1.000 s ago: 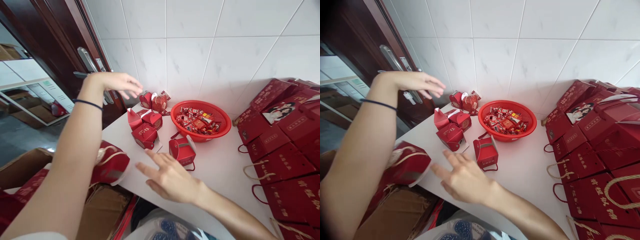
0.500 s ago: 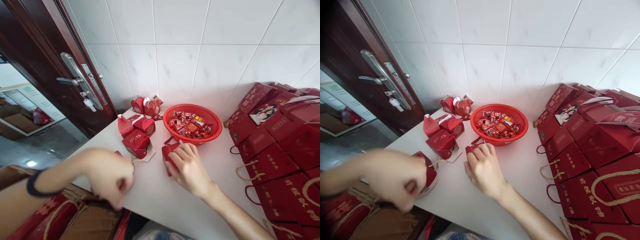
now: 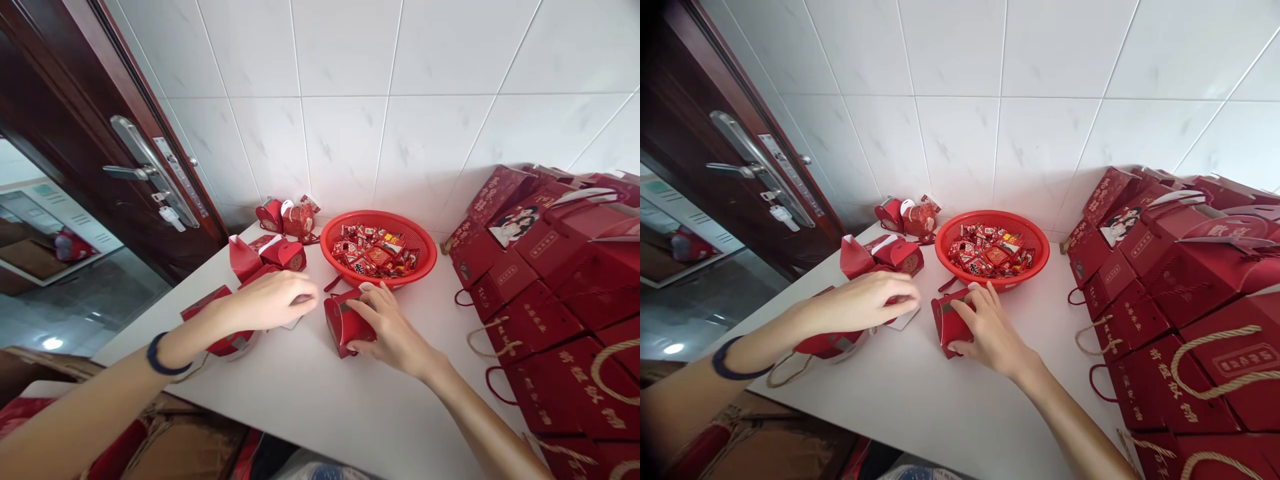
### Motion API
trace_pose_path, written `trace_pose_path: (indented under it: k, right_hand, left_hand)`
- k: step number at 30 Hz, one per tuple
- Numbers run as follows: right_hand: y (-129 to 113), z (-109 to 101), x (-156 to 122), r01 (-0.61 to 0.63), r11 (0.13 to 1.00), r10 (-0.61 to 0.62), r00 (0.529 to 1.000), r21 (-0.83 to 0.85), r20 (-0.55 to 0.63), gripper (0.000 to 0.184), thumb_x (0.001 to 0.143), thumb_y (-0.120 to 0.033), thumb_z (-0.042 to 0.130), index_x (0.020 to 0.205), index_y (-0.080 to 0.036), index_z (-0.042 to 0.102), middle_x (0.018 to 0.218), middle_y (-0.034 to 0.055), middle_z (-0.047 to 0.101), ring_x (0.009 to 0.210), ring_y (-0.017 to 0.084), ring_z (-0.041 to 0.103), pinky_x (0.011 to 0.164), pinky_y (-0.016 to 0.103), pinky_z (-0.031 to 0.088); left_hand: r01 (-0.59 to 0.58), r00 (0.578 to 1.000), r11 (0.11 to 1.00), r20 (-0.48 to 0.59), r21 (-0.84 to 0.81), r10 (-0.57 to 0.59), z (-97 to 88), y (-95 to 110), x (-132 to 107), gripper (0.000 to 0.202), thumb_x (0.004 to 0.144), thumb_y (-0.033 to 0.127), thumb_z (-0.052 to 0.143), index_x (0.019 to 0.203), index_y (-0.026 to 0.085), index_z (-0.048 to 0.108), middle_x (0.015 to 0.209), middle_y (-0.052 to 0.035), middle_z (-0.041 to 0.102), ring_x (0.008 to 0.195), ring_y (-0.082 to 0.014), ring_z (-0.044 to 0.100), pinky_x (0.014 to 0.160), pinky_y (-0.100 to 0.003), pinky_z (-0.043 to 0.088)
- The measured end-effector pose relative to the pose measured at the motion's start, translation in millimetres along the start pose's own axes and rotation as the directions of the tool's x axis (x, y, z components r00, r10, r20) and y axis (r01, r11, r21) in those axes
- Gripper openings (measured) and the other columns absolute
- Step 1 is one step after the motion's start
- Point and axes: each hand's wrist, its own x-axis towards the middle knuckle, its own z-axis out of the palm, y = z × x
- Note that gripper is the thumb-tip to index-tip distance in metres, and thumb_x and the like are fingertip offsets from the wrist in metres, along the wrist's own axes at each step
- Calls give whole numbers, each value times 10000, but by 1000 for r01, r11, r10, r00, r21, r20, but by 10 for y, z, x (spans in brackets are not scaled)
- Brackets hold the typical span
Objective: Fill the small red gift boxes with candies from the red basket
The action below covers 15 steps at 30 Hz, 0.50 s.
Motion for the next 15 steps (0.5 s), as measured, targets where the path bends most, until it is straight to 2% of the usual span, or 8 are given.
trace_pose_path:
  k: [2,4,7,10,13,15]
  right_hand:
    - [6,4,-21,17,997,-12,998,74,-62,431,762,-223,817,1146,-171,626,1090,123,599,1185,318,550,1000,555,497]
    - [13,1,-45,30,991,-14,993,133,-119,278,802,-137,743,1043,-181,612,1093,116,596,1141,289,562,952,497,533]
    - [34,-11,-95,58,979,-23,985,197,-173,185,841,-51,616,934,-205,572,1040,82,619,1075,244,587,1013,513,500]
    - [60,-26,-181,120,967,-80,980,223,-180,200,860,-18,535,845,-215,566,992,53,646,1107,217,595,1103,535,436]
    - [69,-50,-299,144,963,-114,983,226,-142,78,882,-142,636,850,-207,606,1110,84,669,1311,261,516,1122,537,425]
    - [60,-64,-363,109,965,-83,990,238,-117,125,881,-304,712,868,-202,640,1194,110,662,1360,295,485,1104,531,446]
  left_hand:
    - [-58,997,998,-47,-36,57,44,160,155,345,987,376,437,976,225,746,1056,-59,659,881,-196,652,806,-297,468]
    - [-118,993,992,-2,-43,118,121,274,282,326,980,350,459,913,217,748,1154,-69,629,964,-214,646,831,-301,465]
    - [-175,980,982,79,-70,180,226,337,404,350,971,324,469,767,198,725,1195,-79,623,1007,-231,647,843,-309,473]
    - [-160,982,985,86,-70,166,278,328,438,371,970,328,461,737,189,715,1204,-91,633,1015,-251,659,854,-330,478]
    - [-108,988,994,108,-33,111,309,301,406,384,968,323,451,720,179,707,1110,-103,656,941,-253,679,795,-335,487]
    - [-80,989,997,122,-19,82,337,279,368,329,946,288,467,777,184,729,1104,-103,657,928,-252,684,769,-333,492]
